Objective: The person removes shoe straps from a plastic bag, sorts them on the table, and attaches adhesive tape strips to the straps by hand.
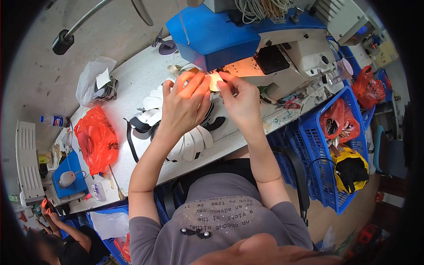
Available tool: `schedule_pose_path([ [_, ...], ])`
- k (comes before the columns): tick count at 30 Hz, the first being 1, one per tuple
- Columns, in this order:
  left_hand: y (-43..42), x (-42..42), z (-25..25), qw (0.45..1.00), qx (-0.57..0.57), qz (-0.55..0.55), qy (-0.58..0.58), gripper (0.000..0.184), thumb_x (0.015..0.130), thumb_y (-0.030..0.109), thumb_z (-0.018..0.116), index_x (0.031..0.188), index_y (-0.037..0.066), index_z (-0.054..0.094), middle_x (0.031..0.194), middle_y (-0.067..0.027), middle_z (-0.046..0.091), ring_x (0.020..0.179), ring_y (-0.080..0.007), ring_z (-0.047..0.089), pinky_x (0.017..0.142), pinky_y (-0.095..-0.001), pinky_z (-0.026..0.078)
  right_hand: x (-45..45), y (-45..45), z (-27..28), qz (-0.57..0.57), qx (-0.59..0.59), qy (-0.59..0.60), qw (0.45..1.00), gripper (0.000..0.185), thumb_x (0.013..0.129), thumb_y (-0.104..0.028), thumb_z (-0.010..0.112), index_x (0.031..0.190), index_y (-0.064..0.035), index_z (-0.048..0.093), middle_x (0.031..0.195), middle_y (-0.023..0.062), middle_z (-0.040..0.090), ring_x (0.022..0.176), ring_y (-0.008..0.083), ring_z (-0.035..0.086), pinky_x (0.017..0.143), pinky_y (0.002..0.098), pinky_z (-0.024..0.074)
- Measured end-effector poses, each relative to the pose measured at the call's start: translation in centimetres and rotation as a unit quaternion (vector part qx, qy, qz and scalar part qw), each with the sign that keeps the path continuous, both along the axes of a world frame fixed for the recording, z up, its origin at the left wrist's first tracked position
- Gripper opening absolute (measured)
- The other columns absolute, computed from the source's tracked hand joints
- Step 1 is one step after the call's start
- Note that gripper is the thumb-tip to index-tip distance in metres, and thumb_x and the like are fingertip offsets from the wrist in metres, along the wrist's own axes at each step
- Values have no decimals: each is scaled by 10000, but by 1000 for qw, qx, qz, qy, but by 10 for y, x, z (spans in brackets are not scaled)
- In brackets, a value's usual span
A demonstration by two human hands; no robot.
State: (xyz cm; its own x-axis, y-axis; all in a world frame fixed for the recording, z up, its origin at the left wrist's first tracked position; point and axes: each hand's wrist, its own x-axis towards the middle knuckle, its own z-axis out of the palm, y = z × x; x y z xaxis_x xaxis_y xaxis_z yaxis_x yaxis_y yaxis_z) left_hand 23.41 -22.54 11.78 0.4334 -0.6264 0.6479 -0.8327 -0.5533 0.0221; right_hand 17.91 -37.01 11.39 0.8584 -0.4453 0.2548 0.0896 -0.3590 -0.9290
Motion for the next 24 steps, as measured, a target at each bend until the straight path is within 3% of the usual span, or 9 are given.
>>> schedule_pose_path([
  [6, 6, 3, 0, 1000, 2, -7, 22, 253, 813, 216, 622, 1036, 107, 675, 1085, -21, 638, 1013, -193, 532, 781, -392, 333, -1, 0, 2, 1, -12, -2, 1000, 247, 860, -115, 637, 1046, 44, 671, 614, 136, 616, 513, 171, 566, 527, 312, 445],
  [9, 7, 6, 4, 999, 13, 5, 38, 260, 846, 193, 574, 1065, 117, 691, 1103, -52, 648, 1054, -240, 525, 838, -375, 319, -1, 0, 0, 0, -14, -4, 1000, 245, 862, -118, 636, 1045, 40, 671, 612, 136, 612, 505, 175, 557, 525, 314, 440],
  [13, 7, 21, 3, 1000, 7, 7, 18, 241, 835, 183, 570, 1031, 104, 687, 1037, -55, 653, 1031, -250, 533, 809, -380, 334, -1, 1, 1, 0, -22, -3, 1000, 244, 866, -125, 633, 1042, 41, 669, 607, 133, 601, 504, 174, 545, 525, 314, 436],
  [17, 12, 43, -6, 1000, -15, 19, 12, 247, 844, 194, 582, 1060, 123, 681, 1109, -32, 654, 1027, -225, 538, 815, -379, 347, -3, 1, 1, 10, -14, 5, 1000, 212, 861, -88, 641, 1030, 37, 667, 615, 94, 601, 517, 160, 547, 537, 301, 447],
  [20, 25, 52, -16, 993, -91, 63, 47, 265, 842, 161, 586, 1088, 110, 670, 1095, -39, 657, 1041, -227, 535, 837, -367, 357, -20, 3, 8, 43, 77, -106, 990, 148, 847, -44, 656, 974, 31, 662, 673, 62, 619, 550, 142, 562, 562, 283, 463],
  [22, 41, 54, -24, 985, -103, 100, 92, 247, 823, 136, 602, 1057, 89, 664, 1041, -58, 657, 1004, -264, 563, 820, -384, 410, -52, -3, 22, 25, 3, -265, 964, 76, 841, 28, 634, 910, 2, 653, 751, 54, 636, 638, 154, 592, 600, 280, 478],
  [24, 62, 57, -43, 977, -101, 135, 132, 224, 816, 139, 609, 1025, 81, 664, 1016, -72, 652, 974, -287, 579, 798, -401, 435, -99, 2, 30, -31, -18, -428, 903, 169, 920, -179, 553, 900, -29, 628, 865, 72, 642, 790, 201, 609, 659, 316, 507],
])
